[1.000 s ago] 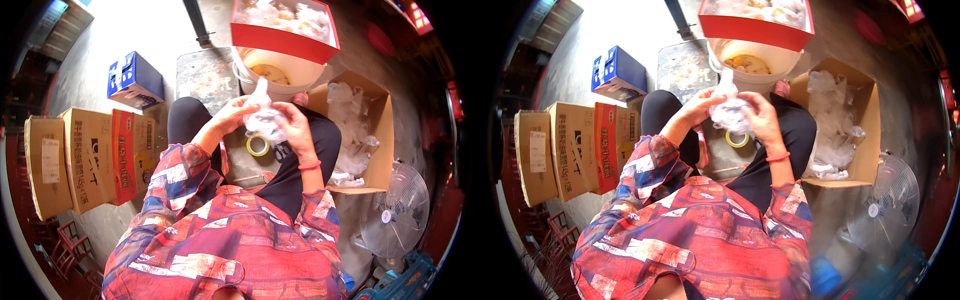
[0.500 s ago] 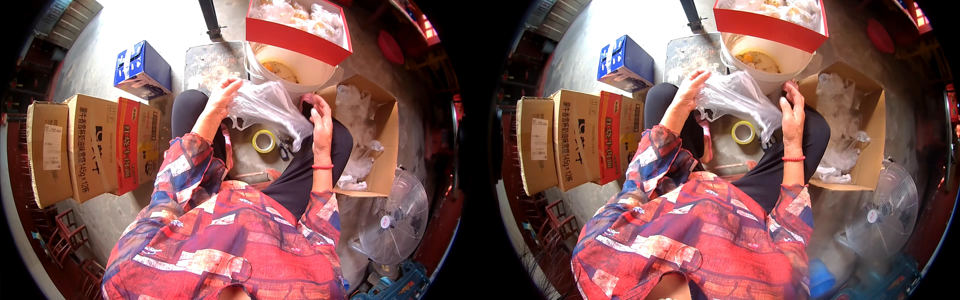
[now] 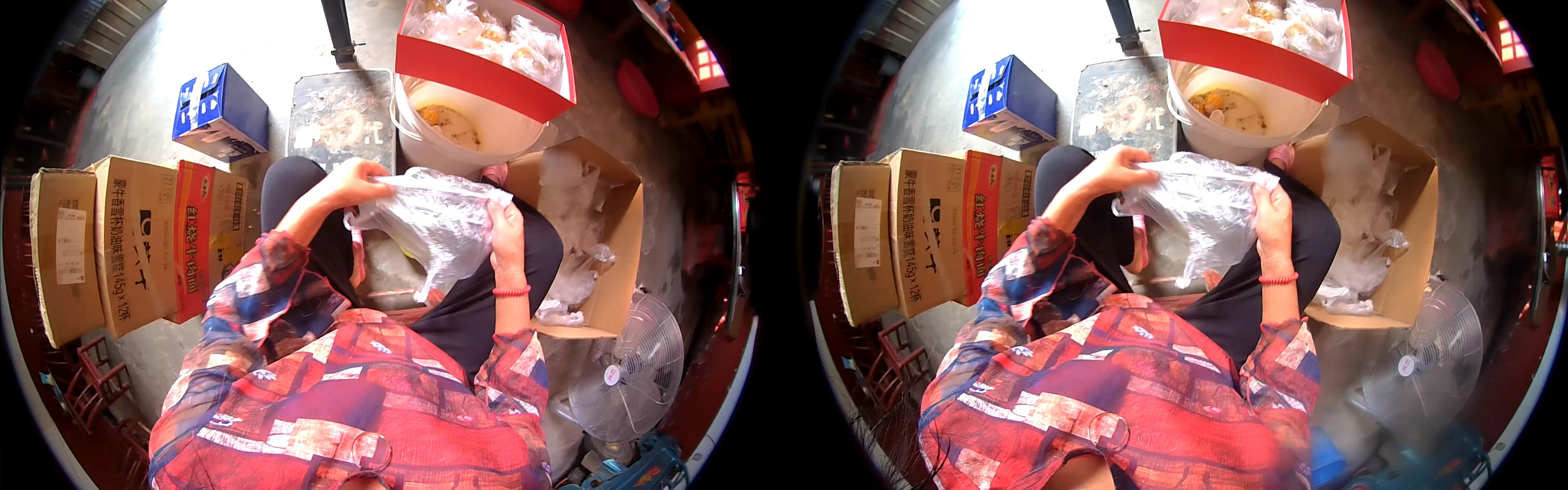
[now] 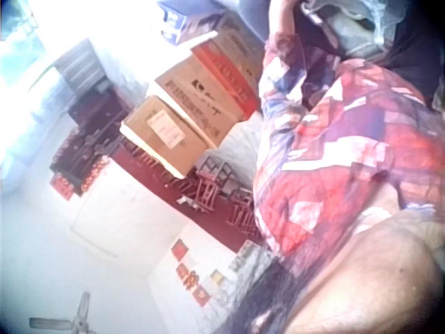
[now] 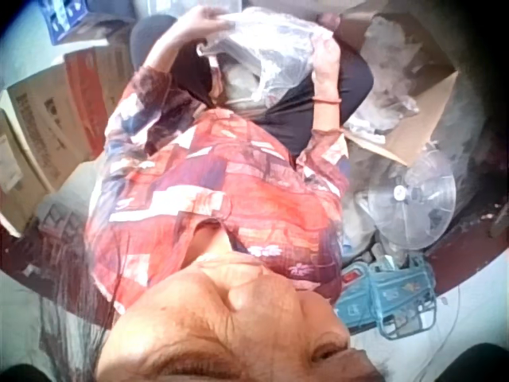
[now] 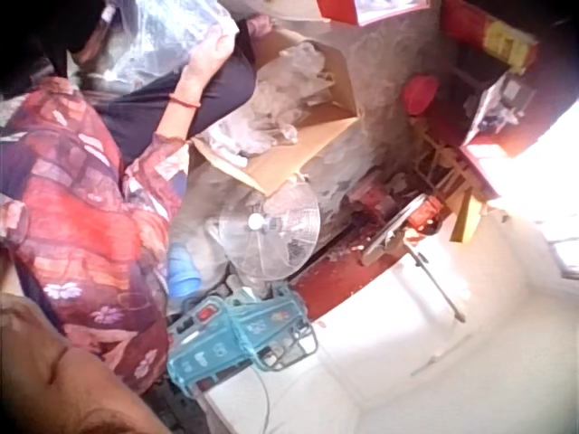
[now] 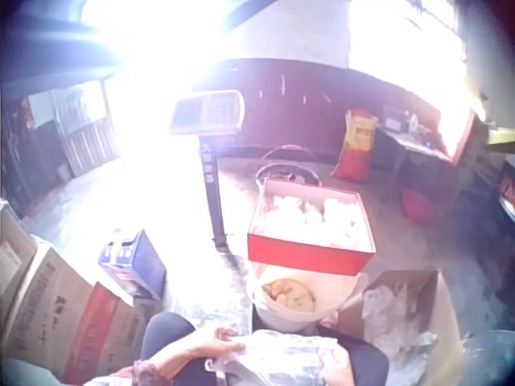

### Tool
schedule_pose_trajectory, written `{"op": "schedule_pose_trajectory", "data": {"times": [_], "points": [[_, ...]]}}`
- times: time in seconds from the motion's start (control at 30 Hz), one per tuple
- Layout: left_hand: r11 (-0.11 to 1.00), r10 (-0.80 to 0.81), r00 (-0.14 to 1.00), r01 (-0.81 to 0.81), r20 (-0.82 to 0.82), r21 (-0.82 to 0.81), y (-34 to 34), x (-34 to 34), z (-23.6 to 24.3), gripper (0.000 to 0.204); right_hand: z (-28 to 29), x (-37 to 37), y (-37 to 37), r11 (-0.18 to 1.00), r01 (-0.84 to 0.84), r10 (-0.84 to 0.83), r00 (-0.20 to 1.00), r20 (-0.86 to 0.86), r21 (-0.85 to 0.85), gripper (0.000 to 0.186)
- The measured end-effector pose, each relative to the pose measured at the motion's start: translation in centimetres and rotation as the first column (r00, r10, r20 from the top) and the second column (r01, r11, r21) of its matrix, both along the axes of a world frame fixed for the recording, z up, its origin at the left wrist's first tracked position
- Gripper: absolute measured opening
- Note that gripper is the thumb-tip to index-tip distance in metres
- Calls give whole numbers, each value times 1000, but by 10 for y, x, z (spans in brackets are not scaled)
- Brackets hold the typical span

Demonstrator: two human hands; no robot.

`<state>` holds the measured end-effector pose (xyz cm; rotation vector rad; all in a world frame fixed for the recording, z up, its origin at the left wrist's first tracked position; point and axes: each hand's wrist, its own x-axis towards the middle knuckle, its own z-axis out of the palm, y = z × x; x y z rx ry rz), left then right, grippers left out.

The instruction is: The person takes cobs of corn from a bucket, places them individually into plastic bags, and then puts the bagged corn into a cardboard box.

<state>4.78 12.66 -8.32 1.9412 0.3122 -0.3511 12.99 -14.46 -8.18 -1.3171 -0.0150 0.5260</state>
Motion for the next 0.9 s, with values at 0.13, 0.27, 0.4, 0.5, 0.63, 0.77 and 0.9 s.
{"op": "schedule_pose_trajectory", "data": {"times": [0.13,0.27,0.4,0.5,0.63,0.77,0.9], "points": [[939,243,969,-225,38,-259,15,6,12,27,-16,3,-7,891,-188,305,922,238,-413,21],[949,315,938,-312,146,-44,28,10,-3,28,26,13,11,839,-280,416,882,220,-466,18],[975,210,977,-212,34,59,24,2,20,57,47,63,29,816,-216,443,830,339,-537,11],[971,148,980,-169,130,168,24,2,12,59,44,104,55,694,-159,598,671,439,-702,13],[917,257,951,-297,174,267,22,5,5,33,-14,160,98,392,-364,871,443,213,-845,19],[939,192,979,-204,72,277,22,9,8,13,-95,207,147,152,-493,984,160,83,-857,25],[944,123,989,-140,76,299,23,5,5,16,-161,210,171,-143,-541,988,-35,-147,-829,38]]}}
